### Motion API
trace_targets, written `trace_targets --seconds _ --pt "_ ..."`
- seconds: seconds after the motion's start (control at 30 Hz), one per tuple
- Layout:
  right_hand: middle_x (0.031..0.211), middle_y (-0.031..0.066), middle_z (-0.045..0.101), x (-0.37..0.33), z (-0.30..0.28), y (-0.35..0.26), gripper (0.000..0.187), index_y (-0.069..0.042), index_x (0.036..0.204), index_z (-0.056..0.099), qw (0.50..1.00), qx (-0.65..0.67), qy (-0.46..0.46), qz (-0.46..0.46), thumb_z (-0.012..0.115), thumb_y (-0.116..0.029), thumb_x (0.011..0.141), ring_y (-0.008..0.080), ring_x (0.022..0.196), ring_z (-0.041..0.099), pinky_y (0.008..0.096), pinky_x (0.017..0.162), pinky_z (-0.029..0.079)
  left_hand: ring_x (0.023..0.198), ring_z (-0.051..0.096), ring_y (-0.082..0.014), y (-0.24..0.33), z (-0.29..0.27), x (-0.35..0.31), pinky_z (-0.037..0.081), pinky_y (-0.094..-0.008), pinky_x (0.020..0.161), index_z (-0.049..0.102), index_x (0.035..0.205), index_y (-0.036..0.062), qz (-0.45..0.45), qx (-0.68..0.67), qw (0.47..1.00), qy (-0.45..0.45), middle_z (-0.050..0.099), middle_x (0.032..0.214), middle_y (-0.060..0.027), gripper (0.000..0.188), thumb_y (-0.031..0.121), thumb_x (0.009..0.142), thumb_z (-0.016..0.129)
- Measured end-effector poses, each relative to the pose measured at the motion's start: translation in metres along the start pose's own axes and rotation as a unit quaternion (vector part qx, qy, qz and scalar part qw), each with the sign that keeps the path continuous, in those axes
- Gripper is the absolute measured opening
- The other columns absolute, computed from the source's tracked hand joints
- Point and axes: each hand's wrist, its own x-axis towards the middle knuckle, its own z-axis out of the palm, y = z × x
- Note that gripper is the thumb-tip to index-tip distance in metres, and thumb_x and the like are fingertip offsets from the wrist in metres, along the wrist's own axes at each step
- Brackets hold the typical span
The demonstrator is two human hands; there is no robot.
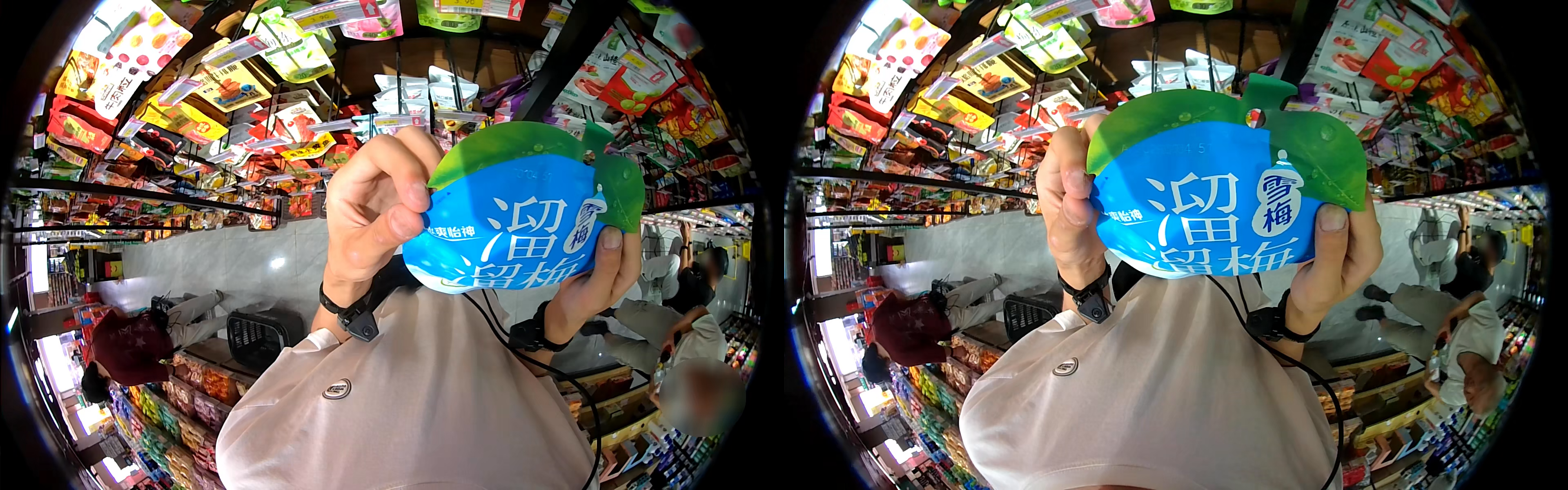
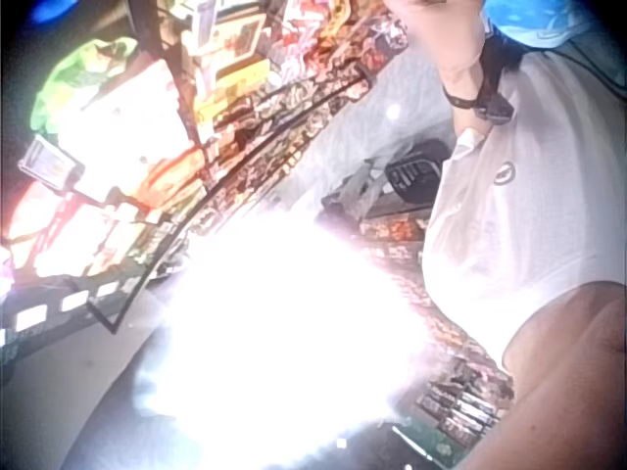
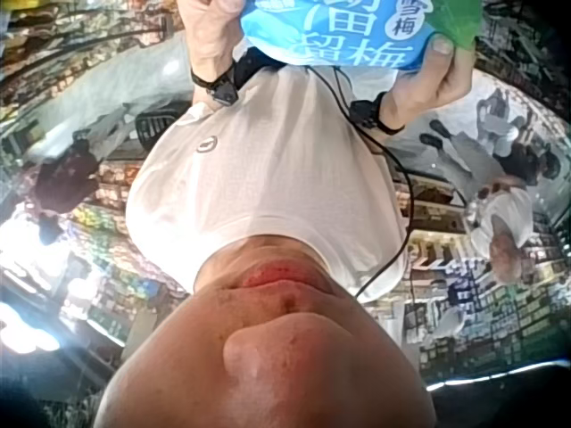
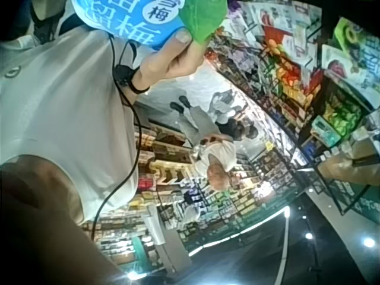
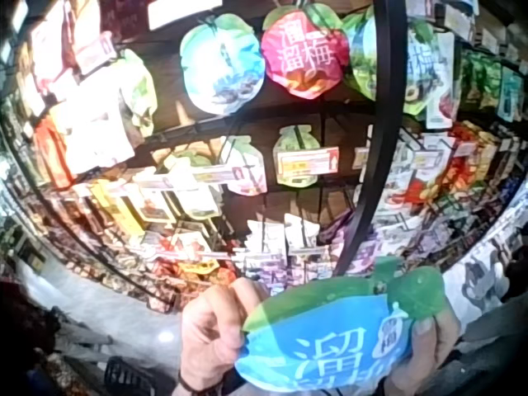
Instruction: Browsing and examining various packaged snacks in a supermarket aisle.
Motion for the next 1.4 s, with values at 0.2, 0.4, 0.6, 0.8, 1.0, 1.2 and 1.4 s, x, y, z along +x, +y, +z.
trace_targets --seconds 0.2,0.4,0.6,0.8,1.0,1.2,1.4 --pt "0.106 0.0089 0.071 0.001 -0.004 0.002 0.039 0.011 0.125 0.065 1.0 -0.021 -0.01 0.002 0.058 -0.02 0.104 0.0094 0.089 0.058 0.0238 0.077 0.043 0.088 0.05 -0.0139 0.0 0.004 -0.003 0.04 -0.0283 0.081 0.058 0.099 0.0074 -0.013 0.028 0.999 0.032 0.055 0.097 -0.0051 0.028 0.026 0.094 0.078" --pt "0.096 0.0056 0.07 0.005 -0.003 0.0 0.038 0.01 0.122 0.066 0.999 -0.027 -0.026 0.003 0.059 -0.022 0.104 0.0072 0.082 0.054 0.0231 0.071 0.038 0.09 0.05 -0.0142 0.002 0.006 -0.005 0.04 -0.0282 0.083 0.055 0.099 0.007 -0.039 0.032 0.997 0.054 0.055 0.098 -0.0062 0.03 0.027 0.094 0.077" --pt "0.093 0.0043 0.069 0.006 -0.001 0.001 0.037 0.01 0.122 0.067 1.0 -0.03 -0.002 0.002 0.06 -0.021 0.104 0.0062 0.078 0.052 0.0227 0.067 0.036 0.09 0.05 -0.0141 0.0 0.008 -0.004 0.04 -0.0279 0.082 0.055 0.099 0.0069 -0.03 0.035 0.998 0.053 0.054 0.098 -0.0063 0.03 0.027 0.094 0.077" --pt "0.088 0.0017 0.066 0.008 -0.003 -0.001 0.035 0.01 0.122 0.067 0.999 -0.014 -0.034 0.019 0.06 -0.018 0.103 0.0049 0.074 0.048 0.0226 0.064 0.034 0.085 0.046 -0.0124 -0.001 0.009 -0.008 0.037 -0.0265 0.078 0.054 0.094 0.0081 -0.016 0.076 0.994 0.075 0.051 0.094 -0.0039 0.032 0.03 0.093 0.077" --pt "0.087 0.0004 0.066 0.007 -0.007 -0.004 0.029 0.007 0.12 0.069 0.999 -0.024 -0.031 0.015 0.062 -0.014 0.101 0.0046 0.073 0.051 0.0227 0.063 0.038 0.115 0.056 -0.0249 -0.015 -0.009 -0.014 0.045 -0.0377 0.102 0.057 0.123 -0.0038 -0.008 0.17 0.973 0.156 0.056 0.126 -0.0166 0.062 0.05 0.094 0.069" --pt "0.07 0.0146 0.062 0.033 -0.021 0.014 0.022 0.001 0.112 0.069 0.992 -0.047 -0.108 -0.049 0.064 -0.014 0.098 0.022 0.056 0.062 0.0348 0.054 0.046 0.139 0.051 -0.0348 -0.028 -0.021 -0.021 0.045 -0.0511 0.115 0.032 0.16 -0.0009 -0.014 0.192 0.962 0.192 0.046 0.156 -0.0215 0.079 0.039 0.099 0.062" --pt "0.068 0.0169 0.059 0.045 -0.031 0.015 0.022 -0.001 0.104 0.068 0.987 -0.046 -0.156 0.003 0.06 -0.021 0.1 0.0334 0.061 0.063 0.04 0.055 0.046 0.135 0.054 -0.036 -0.048 0.003 -0.014 0.051 -0.0496 0.11 0.038 0.157 -0.0016 -0.049 0.275 0.919 0.277 0.048 0.152 -0.0238 0.073 0.043 0.101 0.055"
